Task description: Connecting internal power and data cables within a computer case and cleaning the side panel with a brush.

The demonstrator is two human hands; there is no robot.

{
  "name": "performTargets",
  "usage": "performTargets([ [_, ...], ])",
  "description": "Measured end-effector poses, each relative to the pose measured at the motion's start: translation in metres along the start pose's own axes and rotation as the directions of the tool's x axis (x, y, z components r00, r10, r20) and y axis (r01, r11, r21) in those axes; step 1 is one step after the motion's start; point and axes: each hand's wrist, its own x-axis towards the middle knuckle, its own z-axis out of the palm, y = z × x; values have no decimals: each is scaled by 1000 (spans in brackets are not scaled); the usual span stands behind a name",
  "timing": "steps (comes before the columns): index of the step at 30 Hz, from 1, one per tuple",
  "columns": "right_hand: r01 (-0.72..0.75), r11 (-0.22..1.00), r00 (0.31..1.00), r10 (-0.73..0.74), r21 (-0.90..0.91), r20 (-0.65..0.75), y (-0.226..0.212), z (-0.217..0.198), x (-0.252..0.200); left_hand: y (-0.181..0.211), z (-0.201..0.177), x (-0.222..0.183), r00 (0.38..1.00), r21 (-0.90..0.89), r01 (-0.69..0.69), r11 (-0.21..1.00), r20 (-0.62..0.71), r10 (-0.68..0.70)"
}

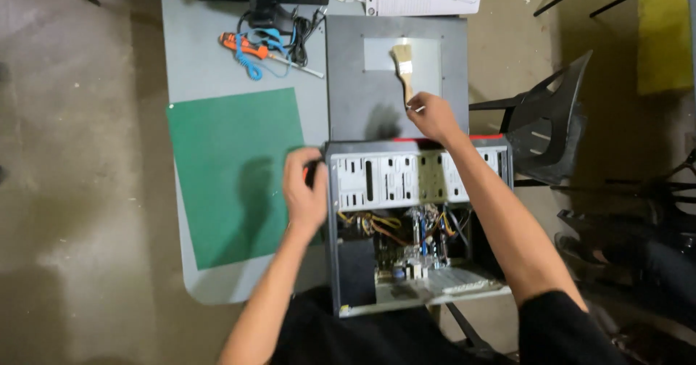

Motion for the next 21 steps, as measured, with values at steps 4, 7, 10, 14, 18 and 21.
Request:
performTargets([
  [4,-128,944,978,171,-304,119,40,24,69,-118,65,73,971,44,195,980,133,-199],
  [7,-215,915,929,299,-342,218,17,19,66,-187,108,107,849,350,295,889,330,-412],
  [10,-155,859,929,294,-488,223,20,26,70,-173,129,128,740,484,343,805,388,-549],
  [14,-123,840,914,304,-529,270,55,40,86,-163,147,138,680,399,466,790,410,-608],
  [18,-114,832,920,294,-543,257,57,28,83,-216,178,139,649,375,570,731,340,-681],
  [21,-157,872,925,294,-464,239,49,7,69,-170,167,147,654,335,580,743,353,-669],
])
